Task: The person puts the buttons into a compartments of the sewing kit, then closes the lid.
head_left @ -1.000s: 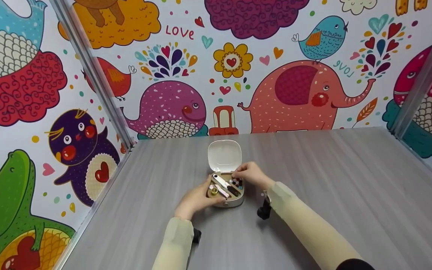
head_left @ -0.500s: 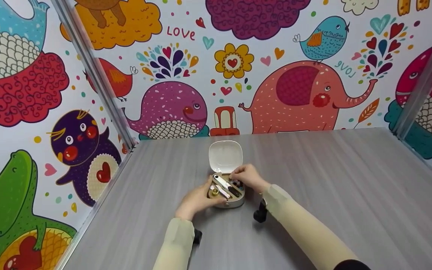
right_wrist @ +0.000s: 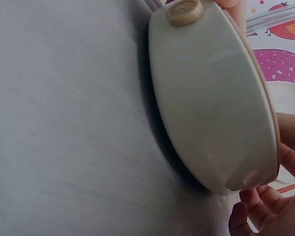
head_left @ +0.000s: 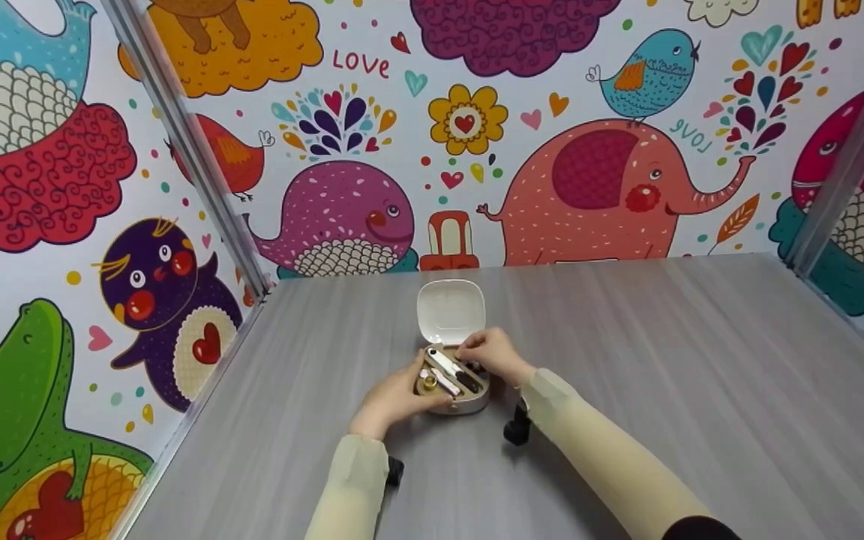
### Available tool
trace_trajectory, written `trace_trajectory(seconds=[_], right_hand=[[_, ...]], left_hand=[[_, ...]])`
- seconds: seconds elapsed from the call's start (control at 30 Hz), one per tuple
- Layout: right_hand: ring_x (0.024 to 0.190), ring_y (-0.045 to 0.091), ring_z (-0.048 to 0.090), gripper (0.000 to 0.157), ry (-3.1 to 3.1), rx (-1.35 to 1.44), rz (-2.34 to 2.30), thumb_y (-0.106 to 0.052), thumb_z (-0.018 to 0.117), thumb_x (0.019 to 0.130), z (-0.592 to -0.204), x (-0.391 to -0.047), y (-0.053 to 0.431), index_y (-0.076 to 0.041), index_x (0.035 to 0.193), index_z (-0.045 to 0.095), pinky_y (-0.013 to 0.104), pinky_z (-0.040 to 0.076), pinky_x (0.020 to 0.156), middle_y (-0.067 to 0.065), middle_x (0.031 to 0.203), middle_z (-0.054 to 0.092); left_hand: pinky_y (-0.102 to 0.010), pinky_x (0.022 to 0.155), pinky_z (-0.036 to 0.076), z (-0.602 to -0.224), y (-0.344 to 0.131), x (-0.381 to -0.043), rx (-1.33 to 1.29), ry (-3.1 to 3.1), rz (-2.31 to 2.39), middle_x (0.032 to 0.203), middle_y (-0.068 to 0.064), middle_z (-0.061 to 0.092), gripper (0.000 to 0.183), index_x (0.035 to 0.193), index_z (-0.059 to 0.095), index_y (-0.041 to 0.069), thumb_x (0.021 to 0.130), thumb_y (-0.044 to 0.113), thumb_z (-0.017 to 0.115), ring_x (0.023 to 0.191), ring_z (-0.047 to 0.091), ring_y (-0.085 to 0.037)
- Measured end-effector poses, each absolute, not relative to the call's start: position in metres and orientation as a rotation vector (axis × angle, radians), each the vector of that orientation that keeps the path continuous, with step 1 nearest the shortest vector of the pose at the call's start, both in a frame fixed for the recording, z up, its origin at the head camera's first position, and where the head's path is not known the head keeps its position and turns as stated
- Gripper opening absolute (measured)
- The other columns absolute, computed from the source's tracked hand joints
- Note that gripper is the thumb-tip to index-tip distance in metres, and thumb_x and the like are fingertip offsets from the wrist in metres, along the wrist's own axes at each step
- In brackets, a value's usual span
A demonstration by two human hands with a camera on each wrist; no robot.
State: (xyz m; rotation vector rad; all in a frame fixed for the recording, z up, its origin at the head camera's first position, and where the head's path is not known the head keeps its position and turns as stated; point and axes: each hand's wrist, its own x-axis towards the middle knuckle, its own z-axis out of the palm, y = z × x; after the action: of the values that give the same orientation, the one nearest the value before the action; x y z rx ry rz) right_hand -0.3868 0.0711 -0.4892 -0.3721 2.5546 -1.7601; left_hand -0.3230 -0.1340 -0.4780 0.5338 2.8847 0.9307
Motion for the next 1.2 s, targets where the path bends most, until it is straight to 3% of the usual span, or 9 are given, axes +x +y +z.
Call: trace_trajectory(seconds=[0.47,0.73,0.9,1.2], right_hand=[[0.057,0.006,0.051,0.015,2.585,-0.348,-1.783,-0.009,0.074,0.082,-0.482,-0.387,0.097,0.004,0.089,0.075,0.021,0.041,0.053,-0.001,0.068,0.066],[0.069,0.018,0.06,0.021,2.532,-0.251,-1.818,-0.009,0.073,0.084,-0.484,-0.384,0.141,0.007,0.098,0.073,0.032,0.05,0.063,0.005,0.083,0.072],[0.075,0.012,0.057,0.024,2.515,-0.211,-1.761,-0.009,0.07,0.086,-0.487,-0.378,0.169,0.007,0.104,0.072,0.029,0.049,0.069,0.007,0.093,0.072],[0.077,0.011,0.052,0.022,2.538,-0.385,-1.524,-0.006,0.071,0.084,-0.498,-0.374,0.195,0.002,0.105,0.074,0.025,0.043,0.067,0.01,0.101,0.072]], left_hand=[[-0.052,0.099,0.042,-0.477,-0.132,-0.323,0.515,2.874,0.935,0.146,-0.022,0.041,0.106,0.152,0.024,0.001,0.078,0.059,0.071,0.124,0.049,-0.04],[-0.052,0.101,0.04,-0.478,-0.134,-0.323,0.502,2.873,0.954,0.147,-0.021,0.04,0.105,0.152,0.025,0.001,0.078,0.058,0.072,0.127,0.047,-0.04],[-0.053,0.101,0.04,-0.48,-0.134,-0.324,0.505,2.89,0.918,0.146,-0.023,0.042,0.105,0.152,0.025,0.0,0.078,0.059,0.071,0.126,0.047,-0.041],[-0.052,0.101,0.04,-0.481,-0.135,-0.325,0.51,2.879,0.945,0.146,-0.024,0.041,0.106,0.152,0.025,0.001,0.078,0.059,0.072,0.126,0.047,-0.042]])
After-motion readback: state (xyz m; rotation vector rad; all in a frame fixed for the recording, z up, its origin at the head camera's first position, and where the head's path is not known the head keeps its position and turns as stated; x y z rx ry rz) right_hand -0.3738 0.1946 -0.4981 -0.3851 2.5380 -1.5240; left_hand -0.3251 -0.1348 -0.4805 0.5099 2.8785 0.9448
